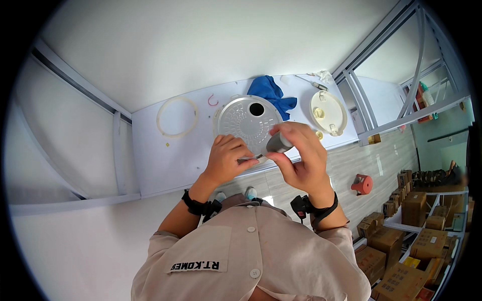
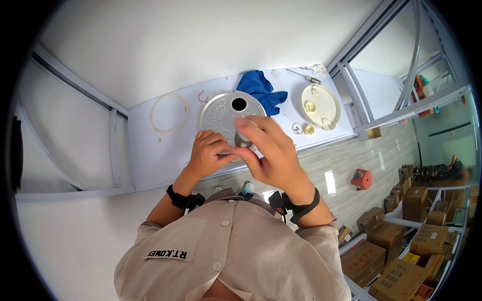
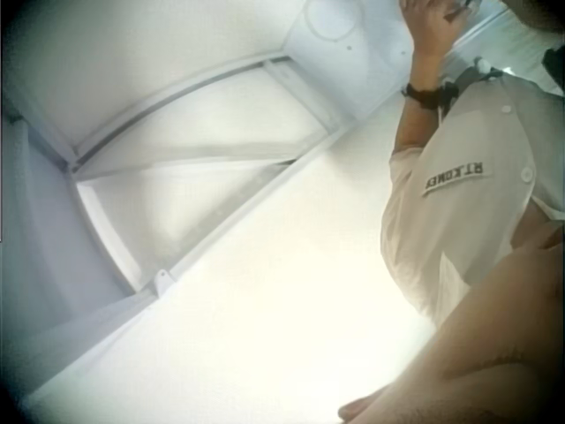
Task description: The person uses a screwdriver to tighten screws on a white plastic light fixture base. They manipulate a small circular component, inserting it into the center of the fixture and securing it with the tool. The person works on a white table in a room with stacked boxes.
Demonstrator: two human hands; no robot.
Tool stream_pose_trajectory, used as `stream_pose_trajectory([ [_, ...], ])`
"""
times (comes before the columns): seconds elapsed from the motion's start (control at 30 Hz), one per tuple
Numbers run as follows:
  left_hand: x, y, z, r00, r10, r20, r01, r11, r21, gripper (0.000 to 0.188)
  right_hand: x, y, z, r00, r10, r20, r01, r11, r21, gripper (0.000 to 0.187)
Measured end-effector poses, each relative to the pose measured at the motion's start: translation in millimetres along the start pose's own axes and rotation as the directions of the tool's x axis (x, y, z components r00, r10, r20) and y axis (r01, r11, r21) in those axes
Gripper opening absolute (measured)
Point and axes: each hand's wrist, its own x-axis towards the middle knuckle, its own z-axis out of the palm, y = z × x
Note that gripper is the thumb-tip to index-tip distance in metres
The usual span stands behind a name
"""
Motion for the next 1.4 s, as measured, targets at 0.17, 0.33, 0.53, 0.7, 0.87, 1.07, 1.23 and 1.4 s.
stream_pose_trajectory([
  [0.17, 0, 0, -1, 1.0, -0.003, 0.024, 0.003, 1.0, 0.008, 0.022, -14, -9, 5, 0.991, -0.059, -0.122, 0.027, 0.968, -0.249, 0.065],
  [0.33, -1, 1, -1, 1.0, -0.003, 0.005, 0.003, 1.0, -0.007, 0.022, 2, -4, -1, 0.997, 0.063, 0.042, -0.071, 0.964, 0.257, 0.059],
  [0.53, 0, 1, -2, 1.0, -0.006, 0.015, 0.007, 1.0, -0.011, 0.021, -5, -10, -1, 0.994, 0.042, -0.097, -0.054, 0.99, -0.128, 0.056],
  [0.7, -1, 0, -1, 1.0, -0.007, 0.013, 0.007, 1.0, -0.008, 0.021, 2, -14, -5, 0.996, 0.087, 0.01, -0.088, 0.995, 0.045, 0.057],
  [0.87, 0, 0, 0, 1.0, 0.008, 0.001, -0.008, 1.0, -0.017, 0.02, -9, -2, 1, 0.975, 0.177, 0.132, -0.212, 0.917, 0.339, 0.061],
  [1.07, 0, 1, -1, 1.0, -0.004, 0.006, 0.004, 1.0, 0.005, 0.019, -16, -19, 16, 0.99, 0.018, -0.139, -0.043, 0.983, -0.18, 0.062],
  [1.23, 0, 0, 1, 1.0, 0.016, -0.012, -0.016, 1.0, -0.005, 0.019, -17, -15, 25, 0.981, 0.039, -0.188, -0.066, 0.988, -0.142, 0.066],
  [1.4, 1, -1, -1, 1.0, 0.026, -0.013, -0.026, 1.0, -0.013, 0.019, -11, -25, 31, 0.881, 0.455, -0.125, -0.411, 0.87, 0.272, 0.078],
])
